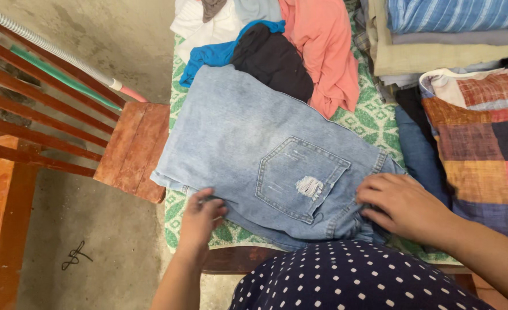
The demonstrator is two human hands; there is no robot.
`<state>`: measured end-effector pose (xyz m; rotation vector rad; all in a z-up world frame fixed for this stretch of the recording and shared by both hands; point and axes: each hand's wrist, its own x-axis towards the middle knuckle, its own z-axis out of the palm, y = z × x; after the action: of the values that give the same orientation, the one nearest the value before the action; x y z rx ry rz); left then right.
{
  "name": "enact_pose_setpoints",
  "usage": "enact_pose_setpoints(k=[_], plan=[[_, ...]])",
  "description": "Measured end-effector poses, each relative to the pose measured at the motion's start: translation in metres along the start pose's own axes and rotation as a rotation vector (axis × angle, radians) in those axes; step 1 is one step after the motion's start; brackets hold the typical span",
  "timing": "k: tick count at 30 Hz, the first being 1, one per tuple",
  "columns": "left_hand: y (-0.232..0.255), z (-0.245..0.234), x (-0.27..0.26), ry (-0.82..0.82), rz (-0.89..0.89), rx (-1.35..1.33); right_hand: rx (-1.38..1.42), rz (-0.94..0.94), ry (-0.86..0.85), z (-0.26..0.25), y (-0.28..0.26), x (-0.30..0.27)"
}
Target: The person folds a multicolored patchwork cloth, then a blue striped shirt, and finally a pair of light blue denim jeans on a patterned table. Each item is smoothed, folded into a compact rectangle, and placed in a growing stack.
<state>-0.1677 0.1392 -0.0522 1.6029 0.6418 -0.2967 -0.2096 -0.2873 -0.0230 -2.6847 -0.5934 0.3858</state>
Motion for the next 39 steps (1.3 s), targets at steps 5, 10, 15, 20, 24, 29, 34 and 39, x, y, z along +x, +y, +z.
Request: enact_pose_setpoints(k=[5, 10, 15, 20, 24, 29, 34, 39], plan=[[0.000, 0.018, 0.001, 0.015, 0.121, 0.150, 0.701, 0.219, 0.396, -0.011, 0.012, 0.031], [0.022, 0.015, -0.007, 0.088, 0.357, 0.404, 1.616, 0.681, 0.721, -0.073, 0.072, 0.065], [0.037, 0.019, -0.022, 0.089, 0.463, 0.735, 1.913, 0.881, 0.746, -0.077, 0.102, 0.063], [0.036, 0.018, -0.003, 0.305, 0.236, 0.519, 1.841, 0.763, 0.713, -0.083, 0.084, 0.046], [0.035, 0.004, 0.037, 0.629, 0.377, 0.427, 1.746, 0.608, 0.680, -0.123, 0.061, 0.033], [0.080, -0.002, 0.064, 0.220, -0.035, -0.229, 1.835, 0.351, 0.617, -0.157, 0.061, 0.031], [0.173, -0.034, 0.022, 0.078, 0.482, -0.640, 1.984, 0.274, 0.703, -0.161, 0.096, 0.033], [0.194, -0.077, -0.032, -0.074, 0.796, -0.788, 1.925, 0.419, 0.839, -0.147, 0.135, 0.040]])
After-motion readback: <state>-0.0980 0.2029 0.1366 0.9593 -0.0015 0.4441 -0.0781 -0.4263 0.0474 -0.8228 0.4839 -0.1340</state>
